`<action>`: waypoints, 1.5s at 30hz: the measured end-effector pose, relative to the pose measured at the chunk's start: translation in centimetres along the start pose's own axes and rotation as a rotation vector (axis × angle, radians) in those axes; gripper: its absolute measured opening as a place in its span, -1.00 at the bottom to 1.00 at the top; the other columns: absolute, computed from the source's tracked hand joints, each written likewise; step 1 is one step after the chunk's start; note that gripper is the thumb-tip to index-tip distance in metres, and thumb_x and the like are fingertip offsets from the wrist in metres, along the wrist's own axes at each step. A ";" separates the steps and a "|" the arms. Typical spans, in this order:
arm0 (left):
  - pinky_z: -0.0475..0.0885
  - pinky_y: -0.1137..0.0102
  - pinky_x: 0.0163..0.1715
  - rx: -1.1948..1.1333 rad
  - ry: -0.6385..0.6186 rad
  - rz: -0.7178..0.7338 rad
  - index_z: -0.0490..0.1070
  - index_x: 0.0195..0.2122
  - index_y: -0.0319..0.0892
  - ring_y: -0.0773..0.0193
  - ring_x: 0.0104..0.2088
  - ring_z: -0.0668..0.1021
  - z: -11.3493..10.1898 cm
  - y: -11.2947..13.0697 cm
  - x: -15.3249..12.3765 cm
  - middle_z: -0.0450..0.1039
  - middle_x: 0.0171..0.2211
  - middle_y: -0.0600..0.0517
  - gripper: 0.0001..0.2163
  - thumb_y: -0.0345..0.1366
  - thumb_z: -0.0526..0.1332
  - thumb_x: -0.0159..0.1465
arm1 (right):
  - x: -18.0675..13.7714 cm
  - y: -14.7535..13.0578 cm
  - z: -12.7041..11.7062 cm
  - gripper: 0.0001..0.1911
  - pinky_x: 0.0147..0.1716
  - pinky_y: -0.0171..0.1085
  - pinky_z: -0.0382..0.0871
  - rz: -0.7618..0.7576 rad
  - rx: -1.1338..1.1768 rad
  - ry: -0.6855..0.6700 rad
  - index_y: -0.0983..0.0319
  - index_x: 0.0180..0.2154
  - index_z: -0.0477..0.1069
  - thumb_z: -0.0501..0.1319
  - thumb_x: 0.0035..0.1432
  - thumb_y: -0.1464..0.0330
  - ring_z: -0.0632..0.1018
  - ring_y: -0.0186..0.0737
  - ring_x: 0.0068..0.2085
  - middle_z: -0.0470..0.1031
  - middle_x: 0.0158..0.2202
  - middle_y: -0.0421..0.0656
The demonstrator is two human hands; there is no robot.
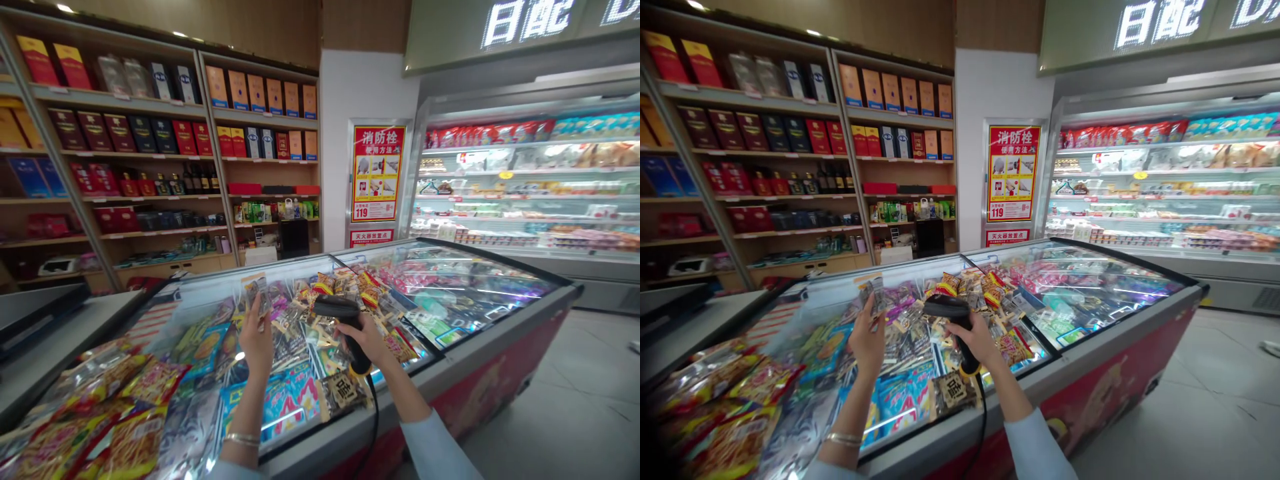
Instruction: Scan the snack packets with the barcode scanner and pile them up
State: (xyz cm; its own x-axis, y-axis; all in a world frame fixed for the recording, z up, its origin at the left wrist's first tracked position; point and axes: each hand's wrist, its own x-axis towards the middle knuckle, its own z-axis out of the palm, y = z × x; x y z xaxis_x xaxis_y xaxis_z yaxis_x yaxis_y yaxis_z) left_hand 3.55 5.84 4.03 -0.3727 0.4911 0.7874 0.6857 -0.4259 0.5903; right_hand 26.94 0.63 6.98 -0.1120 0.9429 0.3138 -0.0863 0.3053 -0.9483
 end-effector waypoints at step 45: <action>0.03 -0.07 0.16 1.100 -0.286 -0.275 0.34 0.13 -0.24 -0.08 -0.01 0.47 -26.3 -14.1 2.7 0.42 0.04 -0.25 -0.47 -0.01 -0.08 0.29 | 2.8 7.0 22.7 -0.74 -0.71 -0.37 0.22 0.273 0.491 -0.268 0.31 -0.46 0.43 0.31 -0.15 0.24 0.40 -0.36 -0.70 0.50 -0.60 -0.14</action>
State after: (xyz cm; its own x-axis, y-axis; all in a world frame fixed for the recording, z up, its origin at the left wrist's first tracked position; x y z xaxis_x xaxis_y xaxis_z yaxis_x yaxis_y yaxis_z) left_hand -23.60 -6.82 2.46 -0.5349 0.6774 0.5050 0.8276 0.5403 0.1518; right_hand 3.55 2.39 2.30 -0.4331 0.8927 0.1248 -0.4581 -0.0987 -0.8834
